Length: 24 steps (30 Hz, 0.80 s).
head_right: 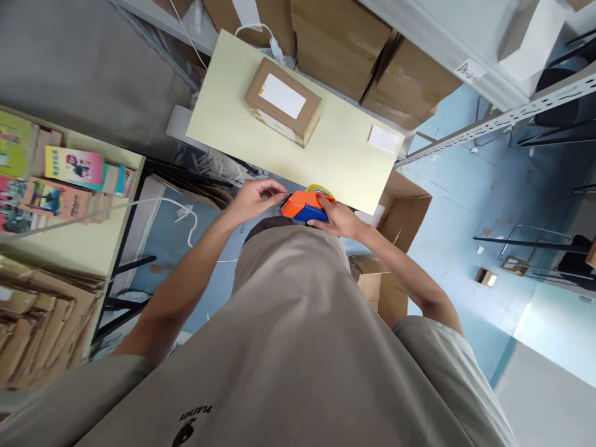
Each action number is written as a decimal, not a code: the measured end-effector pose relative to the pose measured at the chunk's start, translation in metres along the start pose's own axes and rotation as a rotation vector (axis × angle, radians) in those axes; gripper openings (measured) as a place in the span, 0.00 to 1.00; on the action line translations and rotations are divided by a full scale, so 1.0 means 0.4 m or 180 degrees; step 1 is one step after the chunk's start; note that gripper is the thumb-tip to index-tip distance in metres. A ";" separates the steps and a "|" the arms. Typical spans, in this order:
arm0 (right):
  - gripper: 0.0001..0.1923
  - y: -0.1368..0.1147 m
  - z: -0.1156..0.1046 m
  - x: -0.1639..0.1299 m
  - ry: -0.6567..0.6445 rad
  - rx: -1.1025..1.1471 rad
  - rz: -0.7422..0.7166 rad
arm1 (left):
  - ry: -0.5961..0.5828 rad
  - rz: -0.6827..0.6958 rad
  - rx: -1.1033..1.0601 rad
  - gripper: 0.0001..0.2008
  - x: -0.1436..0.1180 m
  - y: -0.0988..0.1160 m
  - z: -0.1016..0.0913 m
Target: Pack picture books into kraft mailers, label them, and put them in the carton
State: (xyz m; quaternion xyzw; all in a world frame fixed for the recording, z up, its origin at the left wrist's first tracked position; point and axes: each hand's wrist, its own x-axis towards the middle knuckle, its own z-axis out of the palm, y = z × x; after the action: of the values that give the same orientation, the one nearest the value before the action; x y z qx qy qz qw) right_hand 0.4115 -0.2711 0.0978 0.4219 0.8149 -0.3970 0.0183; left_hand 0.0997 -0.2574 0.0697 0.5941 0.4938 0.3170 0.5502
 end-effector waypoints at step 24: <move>0.28 0.093 -0.073 0.162 -0.0835 -0.0179 0.0546 | 0.1138 0.0015 0.0516 0.09 0.102 -0.263 0.113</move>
State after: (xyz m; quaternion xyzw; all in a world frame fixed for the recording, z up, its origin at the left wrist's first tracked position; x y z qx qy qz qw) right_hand 0.4048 -0.1957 0.0705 0.4338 0.7773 -0.4227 0.1702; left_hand 0.1289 -0.2446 -0.0474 0.5719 0.6061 0.3779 0.4034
